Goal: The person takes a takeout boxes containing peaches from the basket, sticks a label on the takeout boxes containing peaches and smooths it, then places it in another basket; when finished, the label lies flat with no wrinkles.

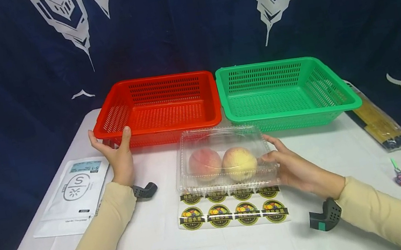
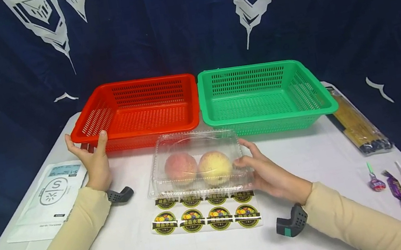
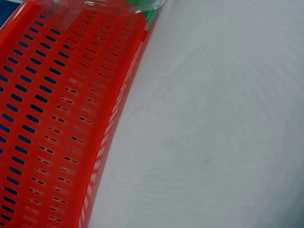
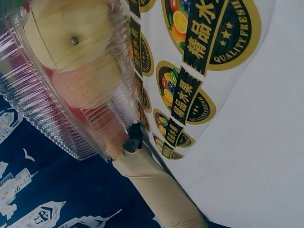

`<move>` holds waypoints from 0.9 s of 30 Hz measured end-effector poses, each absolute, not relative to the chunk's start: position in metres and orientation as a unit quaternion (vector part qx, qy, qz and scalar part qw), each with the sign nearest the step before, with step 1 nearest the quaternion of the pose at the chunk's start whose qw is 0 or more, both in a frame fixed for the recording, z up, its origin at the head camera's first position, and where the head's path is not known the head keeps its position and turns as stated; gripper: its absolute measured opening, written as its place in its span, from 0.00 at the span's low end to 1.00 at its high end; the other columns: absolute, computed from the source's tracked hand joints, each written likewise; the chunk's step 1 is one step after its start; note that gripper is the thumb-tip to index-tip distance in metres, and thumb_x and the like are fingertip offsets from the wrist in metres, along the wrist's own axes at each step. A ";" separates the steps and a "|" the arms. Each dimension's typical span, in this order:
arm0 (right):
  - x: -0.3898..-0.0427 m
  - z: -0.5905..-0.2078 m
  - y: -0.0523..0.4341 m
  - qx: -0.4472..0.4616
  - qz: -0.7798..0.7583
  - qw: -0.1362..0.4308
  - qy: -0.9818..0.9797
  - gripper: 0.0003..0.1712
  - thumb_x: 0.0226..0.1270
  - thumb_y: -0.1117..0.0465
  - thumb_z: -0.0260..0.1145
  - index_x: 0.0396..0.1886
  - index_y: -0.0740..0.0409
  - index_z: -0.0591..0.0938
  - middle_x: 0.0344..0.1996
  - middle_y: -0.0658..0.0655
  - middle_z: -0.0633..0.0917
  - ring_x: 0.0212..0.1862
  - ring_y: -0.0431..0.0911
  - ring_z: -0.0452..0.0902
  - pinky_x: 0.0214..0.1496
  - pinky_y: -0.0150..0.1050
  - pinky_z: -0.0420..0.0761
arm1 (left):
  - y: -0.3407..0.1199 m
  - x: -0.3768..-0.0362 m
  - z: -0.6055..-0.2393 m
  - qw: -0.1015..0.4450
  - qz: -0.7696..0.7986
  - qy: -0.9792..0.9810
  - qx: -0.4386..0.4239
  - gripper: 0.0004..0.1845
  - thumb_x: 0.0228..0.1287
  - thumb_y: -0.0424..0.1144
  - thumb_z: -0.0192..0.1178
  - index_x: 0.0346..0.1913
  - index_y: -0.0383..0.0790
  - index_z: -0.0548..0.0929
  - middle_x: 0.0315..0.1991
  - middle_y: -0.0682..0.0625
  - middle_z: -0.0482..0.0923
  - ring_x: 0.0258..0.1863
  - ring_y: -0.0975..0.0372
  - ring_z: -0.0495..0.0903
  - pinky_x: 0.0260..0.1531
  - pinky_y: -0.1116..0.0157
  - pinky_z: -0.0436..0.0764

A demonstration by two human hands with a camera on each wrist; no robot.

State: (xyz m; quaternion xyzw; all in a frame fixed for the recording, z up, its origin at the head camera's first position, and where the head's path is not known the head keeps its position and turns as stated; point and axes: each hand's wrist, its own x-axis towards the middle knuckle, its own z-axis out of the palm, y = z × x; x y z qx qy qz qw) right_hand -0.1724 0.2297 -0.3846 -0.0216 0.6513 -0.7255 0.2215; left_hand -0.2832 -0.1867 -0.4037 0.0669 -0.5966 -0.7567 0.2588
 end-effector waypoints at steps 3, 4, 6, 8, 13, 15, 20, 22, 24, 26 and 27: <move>-0.174 -0.383 0.230 -0.018 -0.726 0.220 0.652 0.55 0.78 0.60 0.55 0.89 0.40 0.31 0.65 0.65 0.61 0.70 0.64 0.67 0.67 0.66 0.80 | -0.186 -0.283 -0.404 0.263 -0.756 -0.596 0.066 0.61 0.73 0.44 0.70 0.88 0.59 0.31 0.87 0.50 0.41 0.84 0.61 0.49 0.79 0.70 0.59; -0.174 -0.382 0.230 -0.018 -0.727 0.220 0.651 0.54 0.78 0.60 0.54 0.89 0.40 0.31 0.66 0.66 0.60 0.72 0.65 0.65 0.67 0.66 0.80 | -0.186 -0.283 -0.404 0.264 -0.756 -0.596 0.066 0.61 0.73 0.43 0.70 0.88 0.59 0.31 0.87 0.50 0.41 0.84 0.61 0.49 0.79 0.71 0.58; -0.174 -0.381 0.229 -0.017 -0.727 0.221 0.650 0.54 0.78 0.60 0.54 0.89 0.40 0.31 0.69 0.69 0.58 0.76 0.68 0.58 0.66 0.65 0.81 | -0.185 -0.283 -0.403 0.266 -0.757 -0.593 0.065 0.61 0.73 0.43 0.70 0.88 0.59 0.31 0.87 0.50 0.41 0.84 0.61 0.48 0.79 0.71 0.57; -0.175 -0.379 0.229 -0.015 -0.729 0.222 0.648 0.53 0.78 0.60 0.53 0.89 0.41 0.31 0.72 0.72 0.55 0.79 0.70 0.53 0.65 0.63 0.83 | -0.185 -0.282 -0.403 0.268 -0.754 -0.596 0.067 0.61 0.73 0.43 0.71 0.88 0.58 0.30 0.88 0.51 0.40 0.85 0.62 0.46 0.80 0.71 0.55; -0.175 -0.377 0.228 -0.005 -0.732 0.222 0.644 0.52 0.81 0.60 0.52 0.89 0.40 0.31 0.77 0.75 0.51 0.80 0.72 0.51 0.60 0.58 0.87 | -0.184 -0.280 -0.400 0.287 -0.711 -0.636 0.089 0.62 0.71 0.49 0.72 0.88 0.58 0.31 0.89 0.55 0.33 0.86 0.63 0.37 0.82 0.69 0.45; -0.175 -0.376 0.227 -0.001 -0.732 0.224 0.644 0.51 0.82 0.59 0.51 0.89 0.40 0.30 0.78 0.75 0.50 0.80 0.73 0.51 0.61 0.57 0.87 | -0.185 -0.278 -0.398 0.306 -0.682 -0.657 0.096 0.62 0.70 0.51 0.72 0.89 0.56 0.34 0.89 0.56 0.33 0.86 0.65 0.37 0.82 0.68 0.41; -0.174 -0.377 0.226 -0.007 -0.725 0.228 0.649 0.52 0.83 0.58 0.52 0.89 0.39 0.28 0.81 0.74 0.45 0.83 0.73 0.46 0.67 0.64 0.81 | -0.187 -0.277 -0.389 0.367 -0.608 -0.699 0.080 0.55 0.69 0.50 0.72 0.88 0.51 0.47 0.87 0.57 0.44 0.84 0.67 0.41 0.81 0.66 0.39; -0.174 -0.377 0.226 -0.008 -0.725 0.226 0.651 0.52 0.83 0.58 0.52 0.89 0.38 0.28 0.81 0.75 0.45 0.83 0.72 0.46 0.69 0.67 0.77 | -0.188 -0.277 -0.385 0.394 -0.583 -0.708 0.057 0.49 0.69 0.45 0.72 0.86 0.47 0.56 0.86 0.54 0.50 0.85 0.64 0.43 0.81 0.65 0.40; -0.174 -0.377 0.225 -0.004 -0.724 0.223 0.652 0.52 0.82 0.59 0.52 0.89 0.38 0.29 0.81 0.75 0.47 0.83 0.72 0.48 0.70 0.69 0.75 | -0.186 -0.275 -0.380 0.421 -0.561 -0.713 0.021 0.41 0.69 0.42 0.72 0.81 0.42 0.66 0.84 0.50 0.57 0.85 0.60 0.45 0.81 0.64 0.41; -0.174 -0.378 0.225 -0.006 -0.720 0.219 0.658 0.52 0.83 0.59 0.52 0.89 0.38 0.29 0.80 0.76 0.47 0.82 0.72 0.49 0.71 0.70 0.74 | -0.182 -0.272 -0.375 0.445 -0.538 -0.715 -0.027 0.35 0.68 0.40 0.70 0.75 0.37 0.72 0.81 0.46 0.63 0.85 0.57 0.47 0.82 0.61 0.41; -0.174 -0.378 0.225 -0.008 -0.717 0.217 0.662 0.52 0.83 0.59 0.51 0.89 0.39 0.29 0.80 0.76 0.47 0.82 0.72 0.49 0.70 0.70 0.74 | -0.180 -0.270 -0.373 0.453 -0.530 -0.715 -0.053 0.33 0.67 0.39 0.70 0.73 0.35 0.74 0.80 0.44 0.66 0.84 0.56 0.49 0.82 0.60 0.41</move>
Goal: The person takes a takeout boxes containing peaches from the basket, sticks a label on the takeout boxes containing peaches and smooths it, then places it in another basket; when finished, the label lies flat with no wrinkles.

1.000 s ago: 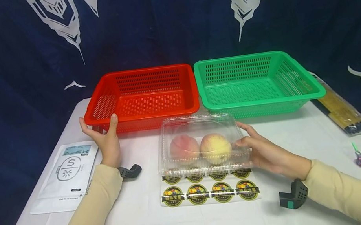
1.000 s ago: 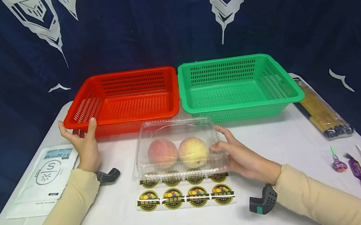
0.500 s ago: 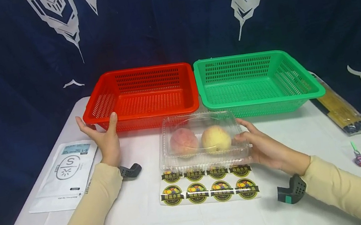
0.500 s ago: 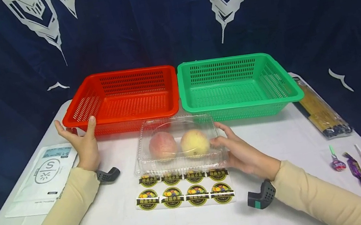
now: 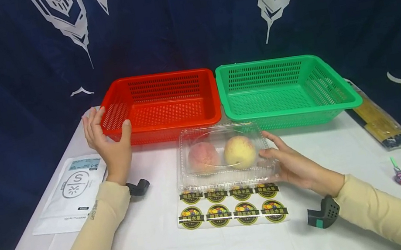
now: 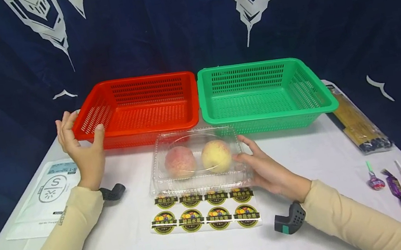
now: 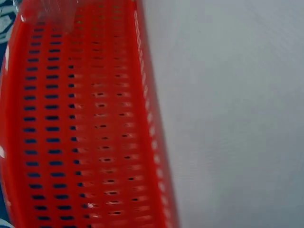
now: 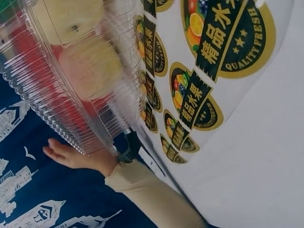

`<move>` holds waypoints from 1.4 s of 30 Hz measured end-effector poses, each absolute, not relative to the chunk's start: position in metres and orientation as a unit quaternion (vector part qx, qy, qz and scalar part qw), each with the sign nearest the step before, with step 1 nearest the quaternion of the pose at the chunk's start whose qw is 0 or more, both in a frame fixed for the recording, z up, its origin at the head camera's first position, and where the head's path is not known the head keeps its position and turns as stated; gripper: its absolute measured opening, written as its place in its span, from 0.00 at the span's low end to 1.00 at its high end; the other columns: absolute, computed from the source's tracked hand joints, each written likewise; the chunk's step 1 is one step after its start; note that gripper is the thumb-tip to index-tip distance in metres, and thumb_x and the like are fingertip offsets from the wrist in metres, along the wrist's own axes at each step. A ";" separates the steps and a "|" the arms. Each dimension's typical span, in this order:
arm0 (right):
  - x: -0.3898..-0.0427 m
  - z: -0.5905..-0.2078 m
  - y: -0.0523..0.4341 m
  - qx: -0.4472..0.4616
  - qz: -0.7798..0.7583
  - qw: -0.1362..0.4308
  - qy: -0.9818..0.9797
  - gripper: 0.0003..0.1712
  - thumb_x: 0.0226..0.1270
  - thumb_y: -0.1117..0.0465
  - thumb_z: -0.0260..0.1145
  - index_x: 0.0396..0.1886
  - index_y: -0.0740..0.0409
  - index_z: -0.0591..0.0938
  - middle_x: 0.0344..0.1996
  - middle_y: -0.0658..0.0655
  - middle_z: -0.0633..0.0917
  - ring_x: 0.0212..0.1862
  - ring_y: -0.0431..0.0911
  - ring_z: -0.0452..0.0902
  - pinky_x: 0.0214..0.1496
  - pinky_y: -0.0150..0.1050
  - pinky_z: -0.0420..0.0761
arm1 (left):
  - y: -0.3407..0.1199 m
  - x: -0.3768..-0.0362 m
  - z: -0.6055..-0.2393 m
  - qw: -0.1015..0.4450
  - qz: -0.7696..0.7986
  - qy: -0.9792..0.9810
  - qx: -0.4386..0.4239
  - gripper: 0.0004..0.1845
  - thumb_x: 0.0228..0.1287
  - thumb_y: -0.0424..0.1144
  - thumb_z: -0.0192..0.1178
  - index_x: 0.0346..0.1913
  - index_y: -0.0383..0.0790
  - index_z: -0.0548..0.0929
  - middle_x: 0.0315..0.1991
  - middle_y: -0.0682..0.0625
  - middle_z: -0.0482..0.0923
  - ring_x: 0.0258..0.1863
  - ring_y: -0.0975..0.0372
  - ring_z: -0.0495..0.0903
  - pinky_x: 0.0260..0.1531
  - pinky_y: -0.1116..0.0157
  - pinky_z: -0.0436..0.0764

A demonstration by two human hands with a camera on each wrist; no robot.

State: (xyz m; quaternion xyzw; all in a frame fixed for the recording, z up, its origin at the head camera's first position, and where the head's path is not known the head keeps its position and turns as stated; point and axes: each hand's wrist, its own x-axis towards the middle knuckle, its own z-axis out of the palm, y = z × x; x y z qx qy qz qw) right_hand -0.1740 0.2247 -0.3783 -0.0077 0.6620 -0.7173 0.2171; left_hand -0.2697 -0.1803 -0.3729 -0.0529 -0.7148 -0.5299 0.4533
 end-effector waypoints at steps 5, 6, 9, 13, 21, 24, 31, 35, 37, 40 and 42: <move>-0.173 -0.378 0.224 -0.011 -0.689 0.205 0.695 0.52 0.82 0.58 0.52 0.89 0.41 0.28 0.78 0.78 0.54 0.79 0.72 0.55 0.67 0.68 0.79 | -0.172 -0.255 -0.366 0.424 -0.485 -0.743 -0.181 0.28 0.67 0.40 0.67 0.65 0.29 0.78 0.71 0.37 0.75 0.79 0.50 0.62 0.81 0.51 0.51; -0.172 -0.377 0.224 -0.010 -0.684 0.202 0.701 0.53 0.82 0.58 0.53 0.89 0.42 0.28 0.78 0.78 0.55 0.79 0.72 0.56 0.66 0.68 0.79 | -0.171 -0.251 -0.366 0.402 -0.483 -0.752 -0.200 0.27 0.66 0.39 0.67 0.65 0.29 0.79 0.69 0.36 0.77 0.77 0.49 0.65 0.79 0.49 0.54; -0.172 -0.376 0.224 -0.006 -0.667 0.199 0.718 0.54 0.81 0.56 0.54 0.89 0.43 0.29 0.78 0.78 0.57 0.77 0.71 0.59 0.65 0.66 0.82 | -0.172 -0.239 -0.366 0.313 -0.482 -0.779 -0.250 0.25 0.66 0.36 0.68 0.63 0.28 0.80 0.65 0.34 0.80 0.70 0.46 0.73 0.75 0.44 0.63; -0.172 -0.373 0.225 -0.004 -0.647 0.198 0.737 0.55 0.80 0.56 0.55 0.90 0.44 0.30 0.80 0.78 0.55 0.76 0.69 0.62 0.63 0.63 0.84 | -0.177 -0.225 -0.366 0.179 -0.466 -0.818 -0.288 0.24 0.67 0.32 0.70 0.63 0.29 0.80 0.61 0.36 0.82 0.66 0.44 0.77 0.70 0.39 0.71; -0.170 -0.360 0.226 -0.026 -0.580 0.168 0.797 0.55 0.79 0.57 0.58 0.90 0.54 0.33 0.81 0.79 0.52 0.78 0.72 0.59 0.65 0.64 0.78 | -0.188 -0.217 -0.366 0.044 -0.346 -0.889 -0.295 0.23 0.61 0.47 0.78 0.56 0.41 0.89 0.53 0.49 0.89 0.57 0.52 0.83 0.67 0.43 0.72; -0.169 -0.355 0.227 -0.034 -0.569 0.144 0.809 0.55 0.80 0.58 0.59 0.90 0.55 0.34 0.82 0.80 0.51 0.79 0.73 0.59 0.70 0.69 0.74 | -0.190 -0.218 -0.368 -0.004 -0.320 -0.903 -0.288 0.24 0.59 0.51 0.80 0.54 0.43 0.91 0.50 0.51 0.90 0.54 0.54 0.85 0.63 0.45 0.79; -0.166 -0.356 0.228 -0.083 -0.541 0.079 0.833 0.50 0.78 0.63 0.65 0.89 0.61 0.47 0.83 0.75 0.52 0.79 0.74 0.57 0.75 0.73 0.67 | -0.183 -0.216 -0.381 -0.127 -0.260 -0.906 -0.308 0.29 0.55 0.56 0.82 0.55 0.44 0.90 0.43 0.59 0.88 0.45 0.62 0.84 0.55 0.55 0.83; -0.161 -0.359 0.223 -0.140 -0.501 0.017 0.854 0.43 0.73 0.67 0.70 0.82 0.67 0.62 0.82 0.73 0.59 0.79 0.74 0.56 0.77 0.74 0.61 | -0.175 -0.208 -0.381 -0.168 -0.248 -0.903 -0.309 0.31 0.52 0.56 0.82 0.55 0.42 0.89 0.38 0.60 0.84 0.37 0.65 0.80 0.47 0.60 0.81; -0.157 -0.359 0.220 -0.164 -0.481 -0.016 0.861 0.41 0.70 0.68 0.73 0.79 0.69 0.67 0.79 0.73 0.63 0.79 0.72 0.57 0.78 0.74 0.60 | -0.170 -0.203 -0.379 -0.179 -0.242 -0.903 -0.307 0.32 0.51 0.56 0.83 0.54 0.41 0.87 0.37 0.60 0.83 0.32 0.66 0.79 0.42 0.61 0.80; -0.151 -0.357 0.215 -0.188 -0.449 -0.063 0.871 0.38 0.65 0.68 0.76 0.75 0.68 0.74 0.77 0.72 0.67 0.79 0.71 0.59 0.75 0.77 0.61 | -0.163 -0.198 -0.379 -0.181 -0.221 -0.907 -0.309 0.32 0.50 0.56 0.83 0.51 0.40 0.84 0.34 0.60 0.81 0.28 0.66 0.76 0.37 0.63 0.79; -0.146 -0.355 0.211 -0.206 -0.427 -0.093 0.876 0.36 0.63 0.68 0.77 0.72 0.64 0.78 0.76 0.70 0.70 0.79 0.70 0.61 0.73 0.78 0.62 | -0.159 -0.196 -0.379 -0.177 -0.204 -0.912 -0.310 0.30 0.49 0.56 0.84 0.47 0.42 0.83 0.32 0.61 0.79 0.27 0.67 0.75 0.35 0.63 0.78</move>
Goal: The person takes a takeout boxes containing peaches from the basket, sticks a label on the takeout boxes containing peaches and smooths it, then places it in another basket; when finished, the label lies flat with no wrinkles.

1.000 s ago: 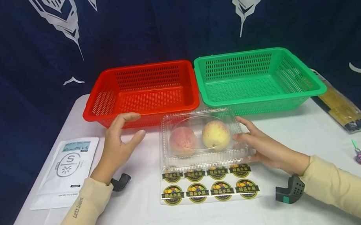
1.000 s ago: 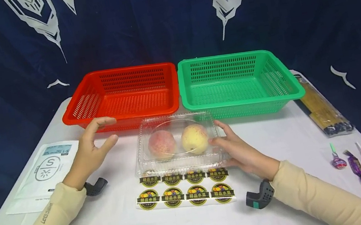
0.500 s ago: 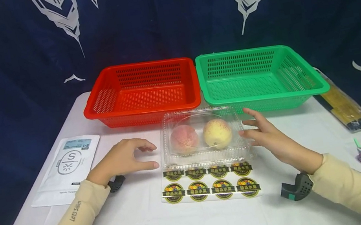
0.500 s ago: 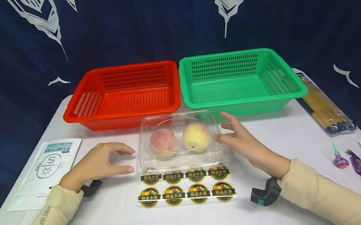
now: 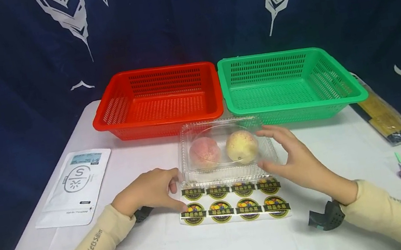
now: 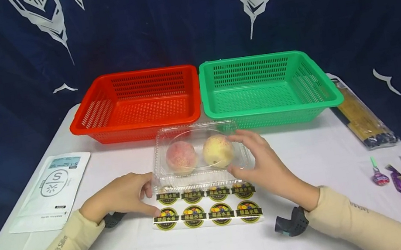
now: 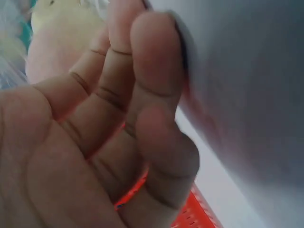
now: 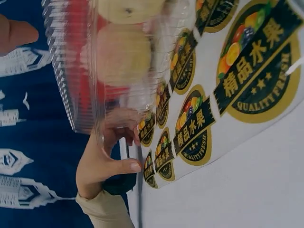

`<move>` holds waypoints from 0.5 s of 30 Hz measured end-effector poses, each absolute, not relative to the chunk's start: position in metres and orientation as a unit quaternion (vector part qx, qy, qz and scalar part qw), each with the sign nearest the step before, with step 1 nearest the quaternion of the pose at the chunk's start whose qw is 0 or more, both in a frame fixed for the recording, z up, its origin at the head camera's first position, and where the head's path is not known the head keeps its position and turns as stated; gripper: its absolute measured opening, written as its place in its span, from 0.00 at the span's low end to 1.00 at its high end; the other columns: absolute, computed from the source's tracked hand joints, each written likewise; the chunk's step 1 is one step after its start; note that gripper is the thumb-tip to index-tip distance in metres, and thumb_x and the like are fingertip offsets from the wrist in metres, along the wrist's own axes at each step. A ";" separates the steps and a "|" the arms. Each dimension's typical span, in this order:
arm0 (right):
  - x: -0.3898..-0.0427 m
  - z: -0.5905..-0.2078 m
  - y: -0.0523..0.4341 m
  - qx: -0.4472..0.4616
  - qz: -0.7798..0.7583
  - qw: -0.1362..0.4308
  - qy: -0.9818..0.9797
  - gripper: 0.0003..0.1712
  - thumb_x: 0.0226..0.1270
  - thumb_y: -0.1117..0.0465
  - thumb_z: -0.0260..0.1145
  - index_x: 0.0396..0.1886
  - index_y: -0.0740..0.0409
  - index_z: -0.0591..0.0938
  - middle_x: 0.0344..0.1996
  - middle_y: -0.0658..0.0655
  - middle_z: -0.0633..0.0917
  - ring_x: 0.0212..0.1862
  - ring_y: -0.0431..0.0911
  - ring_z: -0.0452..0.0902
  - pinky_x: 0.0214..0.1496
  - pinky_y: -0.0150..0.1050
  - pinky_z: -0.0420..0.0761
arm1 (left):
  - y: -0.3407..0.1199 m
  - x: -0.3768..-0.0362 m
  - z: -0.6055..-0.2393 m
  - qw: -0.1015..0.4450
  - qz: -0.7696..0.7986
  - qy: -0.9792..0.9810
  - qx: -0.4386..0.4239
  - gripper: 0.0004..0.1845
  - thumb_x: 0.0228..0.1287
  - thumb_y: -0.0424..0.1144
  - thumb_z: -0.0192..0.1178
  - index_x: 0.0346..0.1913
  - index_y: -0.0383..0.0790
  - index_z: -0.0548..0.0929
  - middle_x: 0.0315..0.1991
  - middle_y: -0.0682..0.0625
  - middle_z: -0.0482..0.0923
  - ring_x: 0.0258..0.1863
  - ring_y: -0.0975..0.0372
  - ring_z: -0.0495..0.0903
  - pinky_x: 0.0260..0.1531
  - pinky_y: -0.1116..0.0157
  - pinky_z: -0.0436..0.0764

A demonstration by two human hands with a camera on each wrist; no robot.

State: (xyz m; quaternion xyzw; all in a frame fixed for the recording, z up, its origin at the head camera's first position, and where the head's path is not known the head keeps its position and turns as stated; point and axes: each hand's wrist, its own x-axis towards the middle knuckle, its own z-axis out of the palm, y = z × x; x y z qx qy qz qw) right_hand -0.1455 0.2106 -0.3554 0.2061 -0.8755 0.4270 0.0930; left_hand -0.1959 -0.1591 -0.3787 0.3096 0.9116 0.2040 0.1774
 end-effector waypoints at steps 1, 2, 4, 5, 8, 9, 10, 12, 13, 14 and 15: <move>-0.144 -0.355 0.208 0.220 0.416 0.108 -0.875 0.35 0.61 0.69 0.78 0.70 0.63 0.80 0.75 0.69 0.71 0.78 0.70 0.63 0.72 0.78 0.64 | -0.158 -0.195 -0.379 0.174 0.196 0.914 0.310 0.29 0.49 0.55 0.84 0.46 0.43 0.82 0.32 0.61 0.79 0.27 0.67 0.74 0.34 0.63 0.77; -0.142 -0.356 0.206 0.236 0.406 0.122 -0.874 0.34 0.60 0.70 0.79 0.67 0.61 0.82 0.74 0.67 0.74 0.76 0.69 0.66 0.71 0.76 0.67 | -0.156 -0.194 -0.379 0.171 0.189 0.915 0.312 0.28 0.49 0.55 0.84 0.43 0.44 0.81 0.31 0.61 0.78 0.27 0.67 0.73 0.33 0.64 0.76; -0.139 -0.358 0.202 0.274 0.386 0.143 -0.869 0.31 0.56 0.72 0.80 0.62 0.57 0.85 0.71 0.63 0.78 0.73 0.66 0.72 0.71 0.64 0.73 | -0.154 -0.193 -0.379 0.164 0.179 0.917 0.315 0.26 0.48 0.55 0.84 0.39 0.46 0.80 0.29 0.61 0.77 0.28 0.66 0.73 0.32 0.64 0.75; -0.138 -0.359 0.200 0.295 0.379 0.151 -0.864 0.30 0.55 0.73 0.81 0.59 0.55 0.87 0.69 0.62 0.80 0.71 0.64 0.75 0.72 0.55 0.75 | -0.153 -0.193 -0.379 0.162 0.176 0.918 0.317 0.26 0.48 0.54 0.85 0.37 0.47 0.79 0.29 0.61 0.76 0.28 0.66 0.72 0.32 0.64 0.75; -0.137 -0.364 0.194 0.352 0.372 0.171 -0.842 0.27 0.52 0.76 0.80 0.51 0.51 0.90 0.62 0.57 0.86 0.65 0.57 0.82 0.68 0.32 0.76 | -0.152 -0.192 -0.379 0.164 0.174 0.917 0.318 0.24 0.48 0.52 0.86 0.33 0.48 0.78 0.27 0.61 0.76 0.27 0.66 0.72 0.31 0.64 0.75; -0.137 -0.365 0.192 0.368 0.377 0.175 -0.831 0.26 0.51 0.77 0.80 0.49 0.51 0.91 0.60 0.57 0.87 0.64 0.54 0.83 0.67 0.27 0.74 | -0.151 -0.191 -0.379 0.167 0.175 0.917 0.317 0.24 0.48 0.52 0.86 0.33 0.48 0.79 0.27 0.61 0.77 0.27 0.66 0.72 0.31 0.64 0.75; -0.137 -0.366 0.190 0.383 0.385 0.180 -0.820 0.26 0.51 0.78 0.79 0.48 0.51 0.91 0.58 0.57 0.88 0.62 0.52 0.84 0.67 0.25 0.73 | -0.151 -0.191 -0.379 0.171 0.177 0.916 0.317 0.23 0.48 0.51 0.86 0.33 0.48 0.80 0.27 0.61 0.77 0.28 0.66 0.73 0.32 0.65 0.76; -0.138 -0.368 0.185 0.414 0.402 0.188 -0.794 0.24 0.51 0.80 0.76 0.45 0.52 0.91 0.54 0.57 0.89 0.61 0.50 0.84 0.68 0.25 0.74 | -0.150 -0.189 -0.378 0.181 0.184 0.913 0.316 0.21 0.48 0.49 0.86 0.33 0.48 0.81 0.27 0.62 0.78 0.28 0.67 0.73 0.33 0.65 0.77; -0.138 -0.368 0.182 0.430 0.409 0.189 -0.782 0.23 0.52 0.80 0.75 0.45 0.53 0.91 0.52 0.56 0.90 0.59 0.49 0.85 0.68 0.26 0.76 | -0.150 -0.189 -0.378 0.187 0.190 0.910 0.318 0.20 0.48 0.48 0.86 0.34 0.48 0.82 0.26 0.63 0.79 0.28 0.68 0.74 0.35 0.66 0.78; -0.138 -0.369 0.180 0.445 0.416 0.186 -0.771 0.23 0.53 0.80 0.74 0.44 0.54 0.91 0.50 0.56 0.90 0.58 0.48 0.86 0.67 0.28 0.77 | -0.150 -0.188 -0.379 0.194 0.196 0.906 0.320 0.19 0.48 0.47 0.86 0.34 0.48 0.83 0.26 0.64 0.79 0.28 0.69 0.74 0.36 0.66 0.78; -0.137 -0.369 0.177 0.462 0.422 0.182 -0.759 0.22 0.53 0.80 0.74 0.45 0.55 0.91 0.48 0.56 0.91 0.56 0.48 0.86 0.67 0.29 0.78 | -0.150 -0.187 -0.379 0.202 0.204 0.902 0.324 0.18 0.48 0.46 0.86 0.34 0.47 0.84 0.26 0.64 0.80 0.28 0.70 0.75 0.37 0.67 0.78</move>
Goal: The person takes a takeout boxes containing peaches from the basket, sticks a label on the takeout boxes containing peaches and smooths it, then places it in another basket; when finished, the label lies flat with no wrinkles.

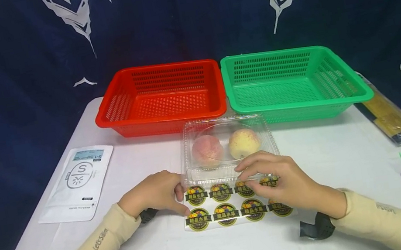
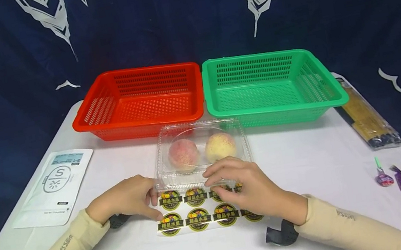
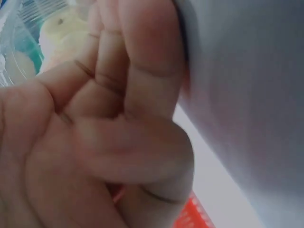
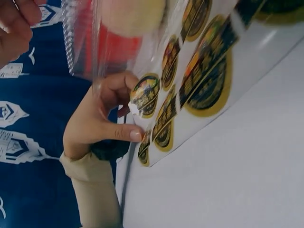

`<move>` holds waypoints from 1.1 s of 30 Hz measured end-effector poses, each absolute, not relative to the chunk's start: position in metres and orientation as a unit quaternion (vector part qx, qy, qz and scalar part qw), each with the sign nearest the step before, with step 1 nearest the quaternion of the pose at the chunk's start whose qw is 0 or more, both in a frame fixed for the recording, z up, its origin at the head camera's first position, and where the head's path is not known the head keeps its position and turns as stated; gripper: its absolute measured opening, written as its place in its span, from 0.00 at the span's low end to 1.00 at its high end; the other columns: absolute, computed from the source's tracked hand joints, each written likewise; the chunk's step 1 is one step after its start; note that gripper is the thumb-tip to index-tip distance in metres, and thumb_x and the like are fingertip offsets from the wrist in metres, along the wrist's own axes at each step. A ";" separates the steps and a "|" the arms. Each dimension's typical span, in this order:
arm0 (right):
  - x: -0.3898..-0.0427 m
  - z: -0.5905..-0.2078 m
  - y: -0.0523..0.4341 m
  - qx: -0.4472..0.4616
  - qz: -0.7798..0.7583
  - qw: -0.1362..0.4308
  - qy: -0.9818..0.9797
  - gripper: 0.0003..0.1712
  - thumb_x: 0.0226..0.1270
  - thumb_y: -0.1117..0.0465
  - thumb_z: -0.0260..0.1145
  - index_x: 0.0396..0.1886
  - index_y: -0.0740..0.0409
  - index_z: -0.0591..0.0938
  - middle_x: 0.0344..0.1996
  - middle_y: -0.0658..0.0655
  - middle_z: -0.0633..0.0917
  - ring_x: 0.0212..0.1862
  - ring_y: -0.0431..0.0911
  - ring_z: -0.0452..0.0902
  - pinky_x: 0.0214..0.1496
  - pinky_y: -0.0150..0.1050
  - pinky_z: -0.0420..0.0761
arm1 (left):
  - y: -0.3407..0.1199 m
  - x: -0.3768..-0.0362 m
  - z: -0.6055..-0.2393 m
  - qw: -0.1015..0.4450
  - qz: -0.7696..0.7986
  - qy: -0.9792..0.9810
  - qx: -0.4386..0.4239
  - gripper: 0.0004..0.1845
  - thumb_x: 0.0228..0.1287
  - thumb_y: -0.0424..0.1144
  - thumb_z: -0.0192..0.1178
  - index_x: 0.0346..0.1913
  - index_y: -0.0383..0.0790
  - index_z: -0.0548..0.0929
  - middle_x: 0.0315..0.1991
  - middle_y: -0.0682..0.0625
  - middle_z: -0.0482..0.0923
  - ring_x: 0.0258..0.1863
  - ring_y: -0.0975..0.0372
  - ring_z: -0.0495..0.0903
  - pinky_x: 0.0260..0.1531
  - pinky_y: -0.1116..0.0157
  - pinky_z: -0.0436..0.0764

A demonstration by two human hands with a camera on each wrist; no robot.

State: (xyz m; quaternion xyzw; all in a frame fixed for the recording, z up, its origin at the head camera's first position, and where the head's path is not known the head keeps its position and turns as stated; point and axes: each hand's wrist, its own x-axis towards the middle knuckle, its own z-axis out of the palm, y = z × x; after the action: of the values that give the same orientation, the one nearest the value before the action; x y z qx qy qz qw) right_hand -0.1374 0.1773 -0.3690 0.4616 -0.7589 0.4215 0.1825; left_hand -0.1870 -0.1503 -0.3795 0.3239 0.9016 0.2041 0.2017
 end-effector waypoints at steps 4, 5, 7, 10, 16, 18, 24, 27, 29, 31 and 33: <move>-0.132 -0.370 0.168 0.510 0.429 0.130 -0.734 0.23 0.56 0.79 0.74 0.49 0.54 0.90 0.46 0.53 0.91 0.51 0.46 0.87 0.59 0.32 0.83 | -0.150 -0.186 -0.382 0.234 0.243 0.875 0.347 0.14 0.49 0.40 0.85 0.31 0.45 0.87 0.22 0.64 0.81 0.27 0.72 0.76 0.37 0.70 0.78; -0.131 -0.371 0.165 0.518 0.428 0.112 -0.732 0.24 0.56 0.79 0.74 0.50 0.54 0.90 0.47 0.52 0.91 0.51 0.45 0.87 0.58 0.32 0.84 | -0.150 -0.186 -0.383 0.243 0.253 0.868 0.350 0.13 0.49 0.39 0.85 0.30 0.44 0.87 0.21 0.63 0.82 0.27 0.72 0.76 0.36 0.70 0.78; -0.127 -0.373 0.159 0.525 0.424 0.068 -0.735 0.24 0.59 0.78 0.75 0.53 0.54 0.89 0.49 0.50 0.91 0.51 0.43 0.87 0.54 0.33 0.85 | -0.151 -0.186 -0.385 0.263 0.274 0.854 0.354 0.13 0.50 0.36 0.84 0.28 0.44 0.85 0.20 0.63 0.82 0.26 0.73 0.77 0.34 0.71 0.77; -0.123 -0.377 0.150 0.523 0.418 0.000 -0.743 0.22 0.64 0.76 0.74 0.56 0.55 0.88 0.50 0.50 0.90 0.50 0.42 0.86 0.51 0.35 0.87 | -0.152 -0.187 -0.387 0.298 0.303 0.833 0.354 0.17 0.51 0.31 0.82 0.28 0.45 0.79 0.18 0.62 0.80 0.22 0.73 0.75 0.29 0.73 0.73; -0.123 -0.388 0.134 0.485 0.425 -0.089 -0.759 0.24 0.68 0.77 0.69 0.64 0.66 0.83 0.43 0.54 0.90 0.44 0.36 0.85 0.48 0.33 0.88 | -0.152 -0.190 -0.389 0.359 0.342 0.793 0.353 0.17 0.53 0.28 0.80 0.32 0.44 0.79 0.18 0.62 0.75 0.18 0.73 0.71 0.26 0.75 0.68; -0.125 -0.391 0.130 0.468 0.429 -0.105 -0.766 0.26 0.69 0.77 0.68 0.67 0.70 0.81 0.41 0.54 0.90 0.42 0.34 0.85 0.46 0.32 0.88 | -0.152 -0.190 -0.389 0.384 0.358 0.777 0.349 0.15 0.54 0.27 0.79 0.38 0.41 0.82 0.19 0.61 0.77 0.18 0.73 0.72 0.26 0.75 0.70; -0.133 -0.402 0.124 0.427 0.428 -0.113 -0.789 0.29 0.71 0.74 0.68 0.71 0.70 0.78 0.35 0.48 0.88 0.34 0.29 0.80 0.38 0.30 0.87 | -0.151 -0.194 -0.392 0.458 0.417 0.716 0.324 0.20 0.58 0.21 0.75 0.52 0.30 0.81 0.24 0.57 0.83 0.21 0.71 0.80 0.29 0.76 0.77; -0.136 -0.408 0.123 0.416 0.432 -0.106 -0.793 0.30 0.69 0.75 0.68 0.71 0.69 0.78 0.33 0.46 0.87 0.31 0.28 0.76 0.35 0.30 0.84 | -0.150 -0.194 -0.394 0.480 0.430 0.696 0.317 0.19 0.59 0.19 0.73 0.51 0.31 0.79 0.26 0.56 0.85 0.24 0.71 0.82 0.31 0.76 0.77; -0.138 -0.413 0.123 0.412 0.438 -0.098 -0.793 0.30 0.67 0.76 0.68 0.70 0.69 0.79 0.32 0.46 0.86 0.30 0.28 0.74 0.33 0.30 0.83 | -0.150 -0.194 -0.395 0.489 0.435 0.688 0.316 0.18 0.60 0.19 0.71 0.50 0.32 0.79 0.26 0.57 0.84 0.23 0.71 0.80 0.30 0.76 0.76; -0.139 -0.417 0.122 0.408 0.440 -0.087 -0.795 0.30 0.66 0.76 0.68 0.69 0.70 0.80 0.31 0.46 0.85 0.29 0.28 0.73 0.32 0.30 0.82 | -0.151 -0.193 -0.397 0.492 0.438 0.682 0.318 0.15 0.62 0.20 0.70 0.48 0.33 0.79 0.26 0.57 0.84 0.23 0.72 0.78 0.28 0.76 0.74; -0.138 -0.421 0.120 0.403 0.438 -0.081 -0.799 0.29 0.66 0.76 0.68 0.68 0.70 0.81 0.29 0.44 0.84 0.28 0.27 0.72 0.31 0.29 0.81 | -0.152 -0.193 -0.398 0.493 0.444 0.674 0.324 0.14 0.64 0.22 0.69 0.50 0.31 0.80 0.27 0.57 0.85 0.23 0.71 0.77 0.25 0.76 0.72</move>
State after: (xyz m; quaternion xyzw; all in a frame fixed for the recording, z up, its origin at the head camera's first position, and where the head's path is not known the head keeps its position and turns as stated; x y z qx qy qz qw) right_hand -0.1384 0.1204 -0.4206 0.4034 -0.7994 0.4379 -0.0807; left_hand -0.1928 -0.1518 -0.3979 0.3242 0.6741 0.4443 0.4930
